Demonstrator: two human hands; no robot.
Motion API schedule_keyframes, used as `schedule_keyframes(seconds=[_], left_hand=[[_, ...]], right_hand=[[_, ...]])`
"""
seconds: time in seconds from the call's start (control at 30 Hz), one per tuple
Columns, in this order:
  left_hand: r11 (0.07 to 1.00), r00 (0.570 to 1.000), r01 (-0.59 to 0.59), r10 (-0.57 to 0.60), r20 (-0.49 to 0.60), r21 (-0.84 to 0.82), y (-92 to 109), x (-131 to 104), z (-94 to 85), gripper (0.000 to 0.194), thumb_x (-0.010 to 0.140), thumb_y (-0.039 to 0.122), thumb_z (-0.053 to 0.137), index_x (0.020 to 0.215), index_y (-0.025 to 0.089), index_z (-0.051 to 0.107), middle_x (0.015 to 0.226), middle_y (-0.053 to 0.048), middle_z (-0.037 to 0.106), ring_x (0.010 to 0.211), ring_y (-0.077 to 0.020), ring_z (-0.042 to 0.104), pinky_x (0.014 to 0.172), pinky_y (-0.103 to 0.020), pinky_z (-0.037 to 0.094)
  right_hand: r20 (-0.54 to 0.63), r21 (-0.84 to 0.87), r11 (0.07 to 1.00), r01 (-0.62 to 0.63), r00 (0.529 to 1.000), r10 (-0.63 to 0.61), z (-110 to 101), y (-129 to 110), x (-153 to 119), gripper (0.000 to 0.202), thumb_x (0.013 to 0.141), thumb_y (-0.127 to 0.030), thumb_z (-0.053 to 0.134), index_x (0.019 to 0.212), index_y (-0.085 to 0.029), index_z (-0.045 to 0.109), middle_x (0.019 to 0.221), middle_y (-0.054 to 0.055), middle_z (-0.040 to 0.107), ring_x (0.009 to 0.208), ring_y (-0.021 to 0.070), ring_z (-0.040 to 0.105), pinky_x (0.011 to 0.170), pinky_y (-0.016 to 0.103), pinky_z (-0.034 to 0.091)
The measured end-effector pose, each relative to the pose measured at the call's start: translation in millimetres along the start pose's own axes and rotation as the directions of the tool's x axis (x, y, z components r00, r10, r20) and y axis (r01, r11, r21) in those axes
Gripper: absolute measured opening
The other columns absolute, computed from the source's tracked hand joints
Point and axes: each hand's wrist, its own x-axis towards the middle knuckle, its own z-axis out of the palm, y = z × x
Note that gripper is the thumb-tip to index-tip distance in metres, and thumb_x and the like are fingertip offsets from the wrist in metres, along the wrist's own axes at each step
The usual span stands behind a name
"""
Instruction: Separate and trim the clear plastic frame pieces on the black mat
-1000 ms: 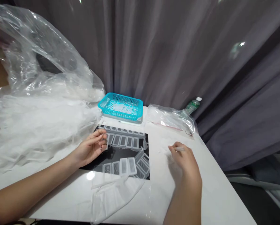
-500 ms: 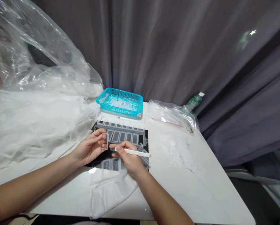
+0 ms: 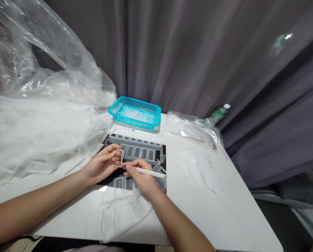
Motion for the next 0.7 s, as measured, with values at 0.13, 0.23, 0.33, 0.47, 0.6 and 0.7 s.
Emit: schedule_keyframes(seconds=[0.13, 0.23, 0.33, 0.47, 0.6, 0.7], left_hand=[[1.0, 1.0, 0.008, -0.008, 0.013, 0.014, -1, 1, -1.0, 0.02, 0.074, 0.009, 0.07, 0.091, 0.015, 0.062, 0.077, 0.0, 0.057, 0.059, -0.0047, 0.05, 0.06, -0.017, 0.044], [0.987, 1.0, -0.017, 0.018, -0.001, 0.161, -1, 2, -2.5, 0.024, 0.076, 0.019, 0.071, 0.098, 0.019, 0.06, 0.083, -0.001, 0.057, 0.066, -0.0082, 0.051, 0.063, -0.019, 0.043], [0.769, 0.97, -0.197, 0.242, 0.008, 0.609, 0, 0, -6.2, 0.033, 0.077, 0.03, 0.071, 0.107, 0.022, 0.06, 0.093, -0.004, 0.054, 0.082, -0.0164, 0.051, 0.072, -0.025, 0.043], [0.158, 0.845, -0.349, 0.478, 0.238, 0.924, 1, -5, -14.6, 0.044, 0.069, 0.037, 0.076, 0.107, 0.02, 0.062, 0.094, -0.006, 0.047, 0.088, -0.0223, 0.044, 0.08, -0.031, 0.04], [-0.2, 0.777, -0.41, 0.434, 0.456, 0.89, 0, -7, -19.8, 0.028, 0.066, 0.04, 0.078, 0.085, 0.021, 0.069, 0.084, -0.005, 0.045, 0.083, -0.0219, 0.042, 0.076, -0.031, 0.039], [-0.268, 0.741, -0.451, 0.419, 0.524, 0.851, -1, -6, -18.7, 0.015, 0.071, 0.034, 0.076, 0.082, 0.025, 0.073, 0.082, -0.006, 0.049, 0.081, -0.0215, 0.043, 0.077, -0.031, 0.036]], right_hand=[[-0.001, -0.04, 0.999, 0.018, 1.0, -0.018, 0, -2, 0, 0.021, 0.076, -0.038, 0.071, 0.079, -0.018, 0.065, 0.092, 0.004, 0.072, 0.07, 0.0126, 0.068, 0.068, 0.025, 0.057], [-0.01, -0.054, 0.998, 0.018, 1.0, -0.019, 1, -3, 0, 0.021, 0.077, -0.039, 0.07, 0.079, -0.018, 0.065, 0.092, 0.004, 0.072, 0.07, 0.0122, 0.068, 0.069, 0.025, 0.057], [-0.052, -0.042, 0.999, 0.025, 0.998, -0.027, 0, -1, 1, 0.022, 0.079, -0.04, 0.068, 0.079, -0.019, 0.063, 0.096, 0.003, 0.071, 0.07, 0.0117, 0.067, 0.071, 0.027, 0.057], [-0.123, 0.004, 0.998, 0.058, 0.991, -0.057, -3, -1, 3, 0.024, 0.077, -0.042, 0.069, 0.076, -0.021, 0.058, 0.096, 0.001, 0.069, 0.077, 0.0138, 0.067, 0.075, 0.029, 0.058], [-0.143, 0.001, 0.998, 0.071, 0.987, -0.07, -2, -2, 3, 0.025, 0.077, -0.044, 0.068, 0.075, -0.022, 0.056, 0.097, 0.002, 0.069, 0.084, 0.0178, 0.067, 0.075, 0.033, 0.058], [-0.117, -0.008, 0.997, 0.075, 0.99, -0.075, 0, -1, 2, 0.025, 0.078, -0.044, 0.067, 0.076, -0.022, 0.055, 0.096, 0.002, 0.069, 0.08, 0.0177, 0.067, 0.074, 0.034, 0.057]])
